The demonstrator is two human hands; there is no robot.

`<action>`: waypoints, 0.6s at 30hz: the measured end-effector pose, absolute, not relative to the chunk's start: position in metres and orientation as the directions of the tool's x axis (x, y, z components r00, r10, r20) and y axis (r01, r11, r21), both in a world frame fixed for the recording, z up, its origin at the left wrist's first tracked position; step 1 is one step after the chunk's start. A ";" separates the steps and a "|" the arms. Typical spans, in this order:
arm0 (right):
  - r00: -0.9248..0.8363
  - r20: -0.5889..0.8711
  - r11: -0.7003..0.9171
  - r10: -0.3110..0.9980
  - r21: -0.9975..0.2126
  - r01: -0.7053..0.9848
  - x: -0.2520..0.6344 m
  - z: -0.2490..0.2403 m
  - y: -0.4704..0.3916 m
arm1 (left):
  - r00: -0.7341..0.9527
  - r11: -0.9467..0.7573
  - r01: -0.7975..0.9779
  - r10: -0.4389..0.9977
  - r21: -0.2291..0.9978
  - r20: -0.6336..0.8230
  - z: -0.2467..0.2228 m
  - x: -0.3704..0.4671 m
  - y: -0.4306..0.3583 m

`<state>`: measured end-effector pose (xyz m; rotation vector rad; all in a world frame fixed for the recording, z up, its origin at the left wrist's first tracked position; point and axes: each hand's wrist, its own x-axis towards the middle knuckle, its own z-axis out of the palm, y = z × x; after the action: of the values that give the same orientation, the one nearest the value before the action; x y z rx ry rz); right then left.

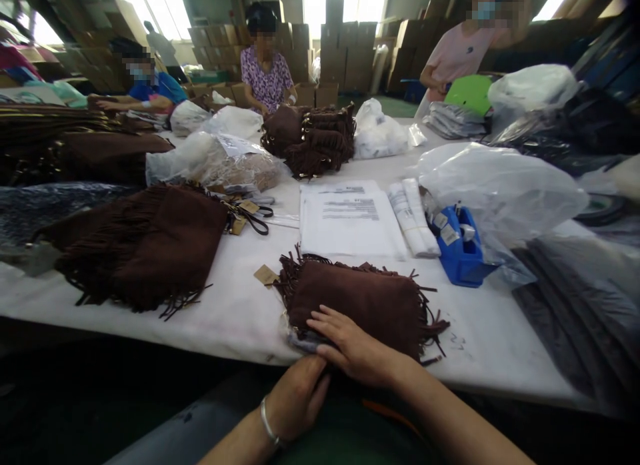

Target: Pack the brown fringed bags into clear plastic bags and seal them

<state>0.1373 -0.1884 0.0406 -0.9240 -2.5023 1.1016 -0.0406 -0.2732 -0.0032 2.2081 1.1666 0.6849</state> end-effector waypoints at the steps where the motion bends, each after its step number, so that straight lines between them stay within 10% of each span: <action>1: -0.781 -0.038 0.542 0.623 -0.700 0.466 0.138 0.038 -0.192 | 0.493 -0.464 0.531 0.850 0.709 0.186 -0.002 -0.049 -0.278; 8: -0.773 0.079 0.732 0.630 -0.393 0.557 0.132 -0.010 -0.209 | 0.101 -0.247 0.772 0.957 0.585 0.272 0.011 -0.131 -0.244; 18: -0.626 0.065 0.592 0.777 -0.409 0.694 0.086 0.008 -0.215 | 0.207 -0.248 0.901 0.967 0.356 0.149 0.007 -0.173 -0.105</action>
<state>0.0861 -0.2148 0.0083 -1.2160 -2.5851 0.5126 -0.1735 -0.1047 0.0067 2.2853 1.7949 0.5094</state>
